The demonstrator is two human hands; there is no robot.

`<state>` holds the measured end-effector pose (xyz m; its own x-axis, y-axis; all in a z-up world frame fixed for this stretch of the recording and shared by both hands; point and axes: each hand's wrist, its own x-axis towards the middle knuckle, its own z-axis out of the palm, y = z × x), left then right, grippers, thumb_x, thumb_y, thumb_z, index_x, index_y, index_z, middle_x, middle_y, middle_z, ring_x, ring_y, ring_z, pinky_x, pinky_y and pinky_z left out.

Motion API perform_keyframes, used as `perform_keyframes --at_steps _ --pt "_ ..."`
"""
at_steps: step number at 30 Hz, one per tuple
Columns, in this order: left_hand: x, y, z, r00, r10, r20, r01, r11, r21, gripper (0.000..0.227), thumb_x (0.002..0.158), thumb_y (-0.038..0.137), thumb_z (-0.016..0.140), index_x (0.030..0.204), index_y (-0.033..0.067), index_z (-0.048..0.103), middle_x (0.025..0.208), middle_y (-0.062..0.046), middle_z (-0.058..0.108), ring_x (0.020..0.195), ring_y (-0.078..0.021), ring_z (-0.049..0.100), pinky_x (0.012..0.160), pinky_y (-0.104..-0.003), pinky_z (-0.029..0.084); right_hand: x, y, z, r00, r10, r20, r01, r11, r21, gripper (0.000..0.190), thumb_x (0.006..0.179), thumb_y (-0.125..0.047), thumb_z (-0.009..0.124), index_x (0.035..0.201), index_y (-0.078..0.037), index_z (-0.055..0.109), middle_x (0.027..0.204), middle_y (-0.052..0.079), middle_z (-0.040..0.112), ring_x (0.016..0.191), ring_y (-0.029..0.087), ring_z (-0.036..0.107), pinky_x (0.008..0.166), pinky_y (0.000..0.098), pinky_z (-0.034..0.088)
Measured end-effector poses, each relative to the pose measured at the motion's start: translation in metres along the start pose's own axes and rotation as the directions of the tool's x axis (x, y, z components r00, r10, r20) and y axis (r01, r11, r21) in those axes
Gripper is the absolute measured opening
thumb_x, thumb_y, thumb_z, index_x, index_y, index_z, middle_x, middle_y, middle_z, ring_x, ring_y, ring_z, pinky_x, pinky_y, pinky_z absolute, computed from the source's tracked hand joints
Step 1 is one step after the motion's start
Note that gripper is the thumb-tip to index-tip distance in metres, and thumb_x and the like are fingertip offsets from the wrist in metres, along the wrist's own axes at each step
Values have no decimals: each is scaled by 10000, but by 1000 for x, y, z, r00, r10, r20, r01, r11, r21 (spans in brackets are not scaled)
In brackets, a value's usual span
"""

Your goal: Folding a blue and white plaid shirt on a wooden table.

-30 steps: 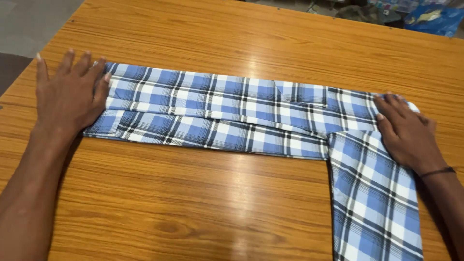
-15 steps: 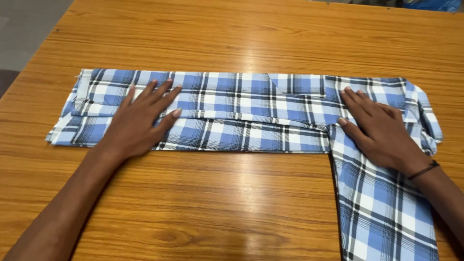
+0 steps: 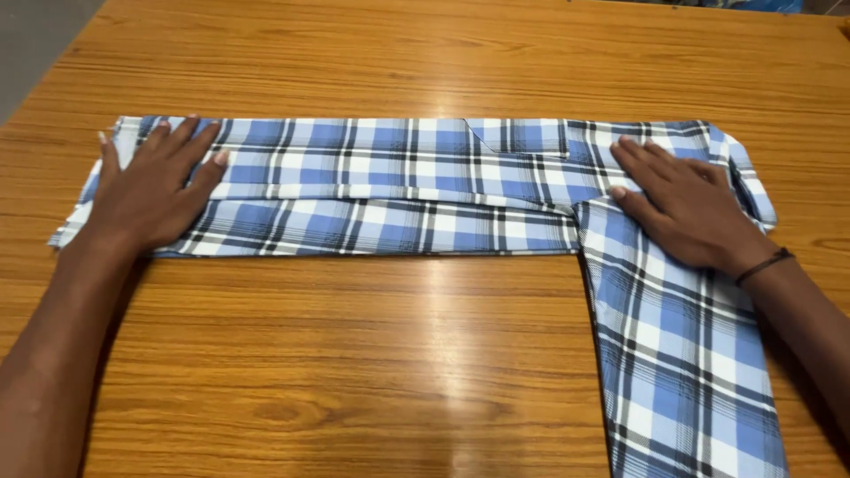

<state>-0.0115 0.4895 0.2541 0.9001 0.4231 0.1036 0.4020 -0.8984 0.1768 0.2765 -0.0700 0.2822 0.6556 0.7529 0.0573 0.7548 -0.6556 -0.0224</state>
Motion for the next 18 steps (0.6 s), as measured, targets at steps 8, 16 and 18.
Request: perform_keyframes --at_steps 8,16,18 --pt "11 -27 32 986 61 -156 -44 993 113 746 1006 692 193 1629 298 307 1691 -37 260 1564 -289 182 1241 -611 -85 -31 -4 -56 817 569 91 -546 714 437 671 1144 -551 210 1545 -128 543 1392 316 621 1401 325 562 1177 553 418" --pt "25 -43 46 973 107 -204 -104 994 25 688 1079 601 327 1593 152 410 1672 -176 313 1535 -430 224 1217 -608 135 -30 87 -8 949 208 -236 -163 967 197 615 1117 -440 313 1649 -134 325 1625 213 377 1483 357 325 1200 596 226" --pt "28 -56 52 968 133 -213 -141 990 -20 679 1090 575 365 1586 117 438 1667 -211 336 1526 -470 246 1215 -596 192 -29 88 -6 970 206 -128 -186 970 157 591 1094 -436 299 1624 -175 311 1643 152 340 1515 313 254 1167 603 132"
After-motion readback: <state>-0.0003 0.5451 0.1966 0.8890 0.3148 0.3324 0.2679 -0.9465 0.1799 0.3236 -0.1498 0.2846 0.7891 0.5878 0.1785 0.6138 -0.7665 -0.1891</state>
